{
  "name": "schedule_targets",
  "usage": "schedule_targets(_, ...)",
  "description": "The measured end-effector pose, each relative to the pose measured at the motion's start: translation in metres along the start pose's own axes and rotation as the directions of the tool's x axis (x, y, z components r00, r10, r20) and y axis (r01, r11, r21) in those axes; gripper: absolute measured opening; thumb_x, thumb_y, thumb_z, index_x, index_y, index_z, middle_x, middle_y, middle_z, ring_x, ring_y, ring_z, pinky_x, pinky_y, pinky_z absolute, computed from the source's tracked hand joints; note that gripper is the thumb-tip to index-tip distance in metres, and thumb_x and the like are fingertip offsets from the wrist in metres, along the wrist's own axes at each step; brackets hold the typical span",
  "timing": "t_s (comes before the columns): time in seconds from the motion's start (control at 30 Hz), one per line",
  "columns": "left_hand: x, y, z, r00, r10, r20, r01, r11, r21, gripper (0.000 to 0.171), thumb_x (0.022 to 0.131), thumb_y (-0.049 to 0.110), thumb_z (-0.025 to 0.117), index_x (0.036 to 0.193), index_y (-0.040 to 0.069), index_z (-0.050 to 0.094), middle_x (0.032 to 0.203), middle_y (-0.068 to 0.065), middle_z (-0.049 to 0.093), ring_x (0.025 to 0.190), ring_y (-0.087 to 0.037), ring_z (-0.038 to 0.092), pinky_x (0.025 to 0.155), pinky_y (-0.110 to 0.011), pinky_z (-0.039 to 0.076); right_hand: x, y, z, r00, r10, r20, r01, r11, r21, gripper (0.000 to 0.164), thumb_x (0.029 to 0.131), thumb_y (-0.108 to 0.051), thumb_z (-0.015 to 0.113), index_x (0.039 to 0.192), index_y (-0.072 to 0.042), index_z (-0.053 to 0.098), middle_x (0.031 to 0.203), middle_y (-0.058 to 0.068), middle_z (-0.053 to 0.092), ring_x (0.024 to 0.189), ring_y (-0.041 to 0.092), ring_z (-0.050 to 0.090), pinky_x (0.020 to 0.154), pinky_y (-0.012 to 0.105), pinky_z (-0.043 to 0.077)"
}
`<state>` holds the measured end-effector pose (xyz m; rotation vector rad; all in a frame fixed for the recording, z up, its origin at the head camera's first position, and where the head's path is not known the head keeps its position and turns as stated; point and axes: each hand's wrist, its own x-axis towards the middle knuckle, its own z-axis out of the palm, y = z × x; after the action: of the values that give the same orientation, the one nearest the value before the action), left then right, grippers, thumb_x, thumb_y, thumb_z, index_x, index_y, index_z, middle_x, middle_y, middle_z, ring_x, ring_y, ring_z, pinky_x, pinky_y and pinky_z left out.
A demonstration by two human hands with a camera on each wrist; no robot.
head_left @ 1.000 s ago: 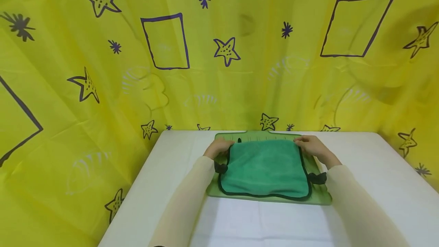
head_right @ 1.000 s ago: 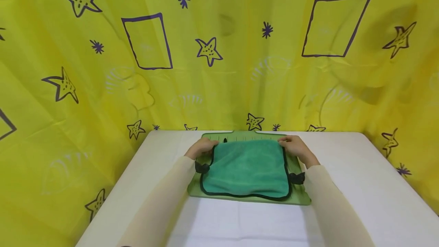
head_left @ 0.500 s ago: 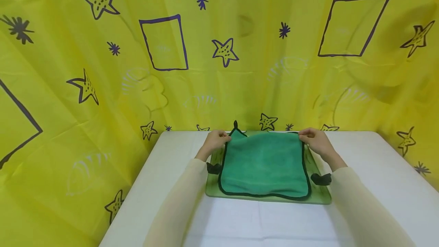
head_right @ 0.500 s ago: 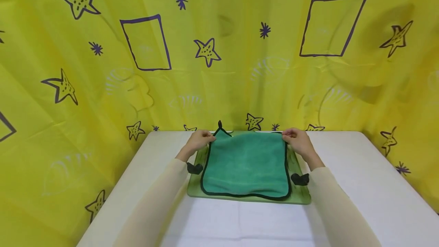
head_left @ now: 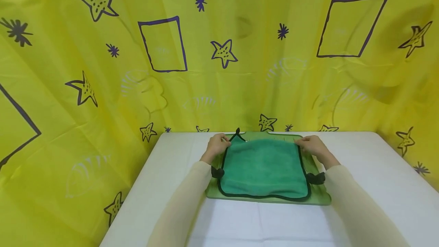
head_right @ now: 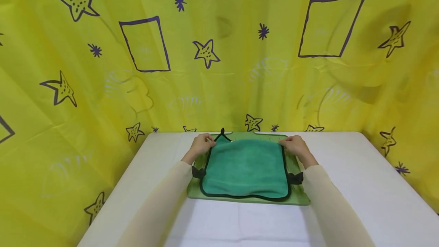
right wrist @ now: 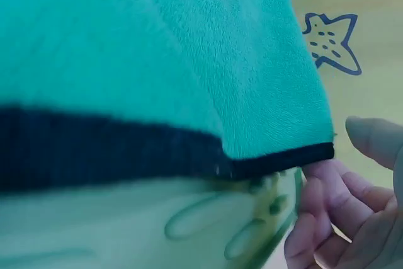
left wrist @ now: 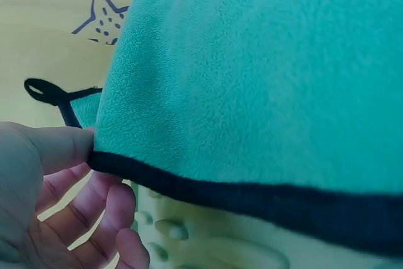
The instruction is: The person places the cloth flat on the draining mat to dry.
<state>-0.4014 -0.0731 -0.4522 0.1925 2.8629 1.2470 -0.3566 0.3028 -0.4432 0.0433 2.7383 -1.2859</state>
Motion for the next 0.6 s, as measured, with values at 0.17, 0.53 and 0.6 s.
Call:
schedule_targets(0.17, 0.004, 0.004, 0.003, 1.0, -0.003, 0.026, 0.002, 1.0, 0.031, 0.021, 0.097, 0.019, 0.07, 0.112, 0.005, 0.074, 0.105, -0.014, 0.073, 0.078, -0.021, 0.062, 0.065, -0.031, 0.048, 0.011, -0.005, 0.005, 0.997, 0.082, 0.015, -0.082, 0.996, 0.03, 0.05, 0.105, -0.031, 0.053, 0.058, -0.014, 0.044, 0.05, -0.006, 0.035, 0.048, 0.012, 0.036, 0.055, 0.03, 0.038)
schedule_targets(0.53, 0.009, 0.005, 0.004, 0.999, 0.015, -0.03, -0.015, 1.0, 0.002, 0.022, 0.099, 0.021, 0.067, 0.115, 0.006, 0.072, 0.096, -0.013, 0.073, 0.075, -0.022, 0.064, 0.065, -0.033, 0.049, 0.022, -0.011, 0.01, 0.991, 0.136, 0.011, -0.136, 0.991, 0.016, 0.037, 0.099, -0.019, 0.058, 0.066, -0.012, 0.045, 0.052, -0.006, 0.03, 0.049, 0.012, 0.034, 0.056, 0.03, 0.039)
schedule_targets(0.6, 0.009, 0.004, 0.003, 0.999, 0.015, -0.046, -0.017, 0.999, -0.029, 0.021, 0.1, 0.021, 0.066, 0.115, 0.006, 0.071, 0.096, -0.013, 0.072, 0.075, -0.022, 0.062, 0.065, -0.033, 0.048, 0.021, -0.013, 0.007, 0.995, 0.092, -0.032, -0.092, 0.996, 0.005, 0.035, 0.1, -0.019, 0.058, 0.067, -0.009, 0.05, 0.06, -0.003, 0.04, 0.057, 0.016, 0.04, 0.061, 0.033, 0.041)
